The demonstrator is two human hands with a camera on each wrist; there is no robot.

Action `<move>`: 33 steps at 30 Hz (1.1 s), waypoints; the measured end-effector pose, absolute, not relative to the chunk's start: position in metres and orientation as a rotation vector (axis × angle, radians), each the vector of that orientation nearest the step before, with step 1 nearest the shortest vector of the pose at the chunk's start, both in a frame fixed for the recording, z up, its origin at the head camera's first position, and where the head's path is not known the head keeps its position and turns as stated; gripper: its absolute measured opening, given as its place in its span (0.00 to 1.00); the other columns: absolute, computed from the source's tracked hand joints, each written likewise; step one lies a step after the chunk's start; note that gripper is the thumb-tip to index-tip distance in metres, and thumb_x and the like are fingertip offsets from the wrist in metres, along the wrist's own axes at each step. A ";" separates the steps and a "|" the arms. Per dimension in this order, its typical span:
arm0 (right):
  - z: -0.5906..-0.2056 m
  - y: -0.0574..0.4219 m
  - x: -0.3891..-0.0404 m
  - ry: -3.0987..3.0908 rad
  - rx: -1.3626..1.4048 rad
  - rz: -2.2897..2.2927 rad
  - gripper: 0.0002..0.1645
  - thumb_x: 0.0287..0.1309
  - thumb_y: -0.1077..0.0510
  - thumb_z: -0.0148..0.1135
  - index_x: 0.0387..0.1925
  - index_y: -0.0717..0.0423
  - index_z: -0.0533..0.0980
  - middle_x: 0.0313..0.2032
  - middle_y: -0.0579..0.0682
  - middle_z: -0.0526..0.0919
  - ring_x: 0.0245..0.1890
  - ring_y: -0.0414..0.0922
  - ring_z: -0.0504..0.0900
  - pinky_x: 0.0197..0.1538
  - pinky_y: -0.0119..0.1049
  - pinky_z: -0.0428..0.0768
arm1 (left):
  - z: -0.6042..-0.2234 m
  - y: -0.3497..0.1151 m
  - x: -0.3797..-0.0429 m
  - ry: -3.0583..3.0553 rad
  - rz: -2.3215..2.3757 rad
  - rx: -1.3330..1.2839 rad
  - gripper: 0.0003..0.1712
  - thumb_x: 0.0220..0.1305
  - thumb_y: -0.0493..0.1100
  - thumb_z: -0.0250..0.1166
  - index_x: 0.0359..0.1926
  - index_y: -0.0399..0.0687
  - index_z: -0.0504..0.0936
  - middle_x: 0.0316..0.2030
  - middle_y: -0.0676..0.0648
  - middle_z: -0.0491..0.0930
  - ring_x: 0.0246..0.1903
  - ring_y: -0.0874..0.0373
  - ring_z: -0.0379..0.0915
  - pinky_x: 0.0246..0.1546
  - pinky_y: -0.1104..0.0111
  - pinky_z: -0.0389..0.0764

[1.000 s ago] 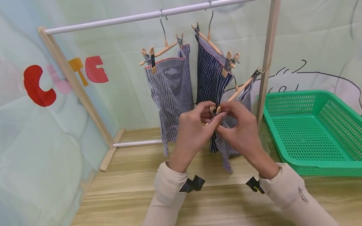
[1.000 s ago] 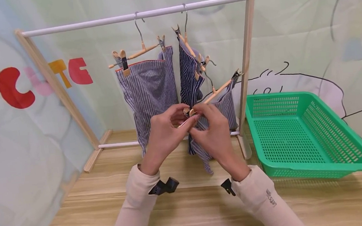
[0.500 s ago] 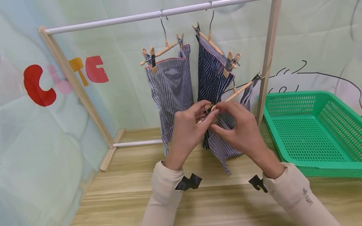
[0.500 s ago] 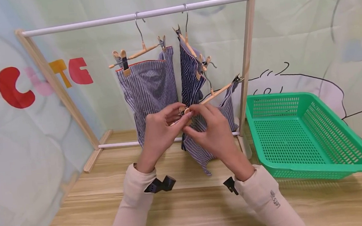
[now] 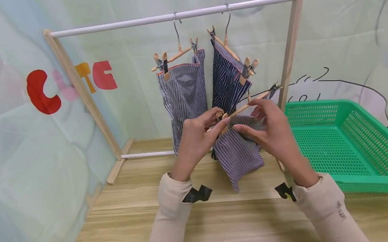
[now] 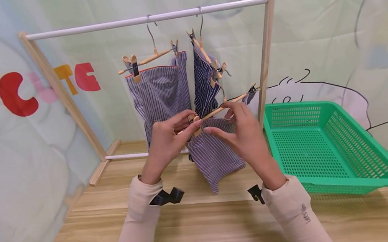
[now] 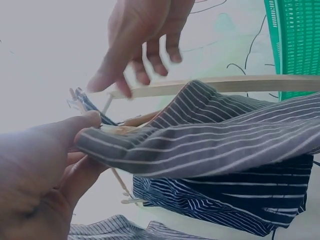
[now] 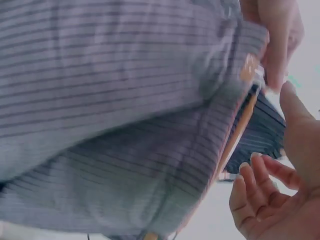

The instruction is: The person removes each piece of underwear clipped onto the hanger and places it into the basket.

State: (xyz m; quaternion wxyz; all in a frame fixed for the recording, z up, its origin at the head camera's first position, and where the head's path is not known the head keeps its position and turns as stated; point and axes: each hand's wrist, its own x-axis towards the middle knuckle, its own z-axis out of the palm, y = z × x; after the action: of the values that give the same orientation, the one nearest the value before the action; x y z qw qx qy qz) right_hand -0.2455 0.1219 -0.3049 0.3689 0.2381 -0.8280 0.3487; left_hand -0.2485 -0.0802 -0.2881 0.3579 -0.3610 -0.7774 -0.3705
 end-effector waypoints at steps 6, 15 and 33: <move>-0.304 0.141 -0.252 -2.229 0.371 0.927 0.42 0.48 0.43 0.70 0.58 0.59 0.64 0.44 0.62 0.69 0.39 0.53 0.73 0.37 0.51 0.77 | -0.287 -0.084 -0.249 -2.009 -0.966 -0.961 0.11 0.59 0.42 0.66 0.41 0.40 0.82 0.31 0.44 0.86 0.32 0.65 0.80 0.26 0.68 0.84; -0.305 0.157 -0.260 -2.232 0.292 0.911 0.31 0.58 0.66 0.57 0.62 0.63 0.59 0.51 0.69 0.62 0.45 0.59 0.72 0.39 0.56 0.76 | -0.285 -0.088 -0.247 -2.014 -0.943 -0.968 0.11 0.58 0.42 0.66 0.41 0.41 0.82 0.27 0.45 0.86 0.28 0.67 0.80 0.21 0.71 0.82; -0.305 0.169 -0.263 -2.280 0.223 0.914 0.31 0.60 0.69 0.46 0.64 0.67 0.53 0.56 0.72 0.56 0.48 0.63 0.69 0.40 0.60 0.75 | -0.279 -0.098 -0.244 -2.038 -0.895 -1.009 0.09 0.59 0.43 0.65 0.39 0.44 0.82 0.23 0.51 0.83 0.13 0.73 0.68 0.07 0.73 0.58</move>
State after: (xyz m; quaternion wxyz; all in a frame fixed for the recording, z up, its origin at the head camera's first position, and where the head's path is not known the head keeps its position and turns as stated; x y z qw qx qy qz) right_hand -0.2628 0.1688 -0.3055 0.3312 0.0852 -0.8721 0.3498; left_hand -0.2440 -0.0983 -0.2792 0.3417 -0.3880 -0.7837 -0.3442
